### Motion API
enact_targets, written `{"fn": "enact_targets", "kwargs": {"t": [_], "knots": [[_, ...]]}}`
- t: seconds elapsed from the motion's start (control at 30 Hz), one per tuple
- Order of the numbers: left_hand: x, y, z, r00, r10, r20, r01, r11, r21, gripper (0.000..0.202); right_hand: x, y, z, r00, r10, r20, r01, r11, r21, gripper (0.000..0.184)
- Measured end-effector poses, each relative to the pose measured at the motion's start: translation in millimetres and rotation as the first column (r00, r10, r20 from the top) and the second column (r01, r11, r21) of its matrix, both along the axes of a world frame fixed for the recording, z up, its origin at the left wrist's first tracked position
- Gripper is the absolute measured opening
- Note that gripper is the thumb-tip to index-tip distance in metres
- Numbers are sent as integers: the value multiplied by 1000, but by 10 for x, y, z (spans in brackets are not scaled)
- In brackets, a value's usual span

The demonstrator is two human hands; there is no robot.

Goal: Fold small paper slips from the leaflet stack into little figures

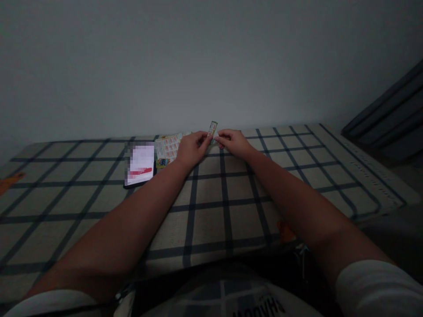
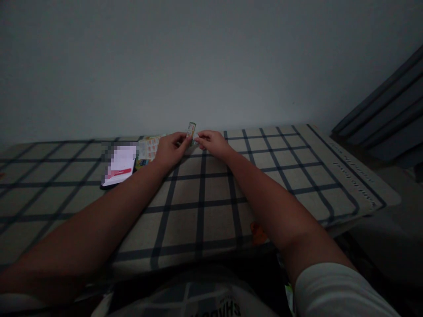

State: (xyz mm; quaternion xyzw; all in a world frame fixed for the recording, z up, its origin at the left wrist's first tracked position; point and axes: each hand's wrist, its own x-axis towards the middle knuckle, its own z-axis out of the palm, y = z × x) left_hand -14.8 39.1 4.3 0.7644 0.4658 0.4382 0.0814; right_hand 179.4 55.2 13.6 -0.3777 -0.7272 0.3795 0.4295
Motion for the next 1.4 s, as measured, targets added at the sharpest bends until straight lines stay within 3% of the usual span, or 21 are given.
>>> {"fn": "enact_targets", "kwargs": {"t": [0.23,0.67,0.97,1.17,1.4], "knots": [[4,-7,20,994,60,-86,-59,998,18,43,-19,48,8,999,-46,16,46,999,-1,13],[11,-11,29,995,83,-64,-79,995,64,40,-35,77,62,999,-50,-1,50,998,47,12],[21,-25,32,995,77,-63,-74,996,53,38,-72,59,13,993,-85,-83,80,995,-54,15],[33,27,2,988,-8,156,-3,998,69,29,-40,108,-14,983,-57,-173,35,992,-124,21],[86,113,-54,914,-104,392,101,995,28,31,12,117,-13,944,-73,-322,-10,969,-248,10]]}}
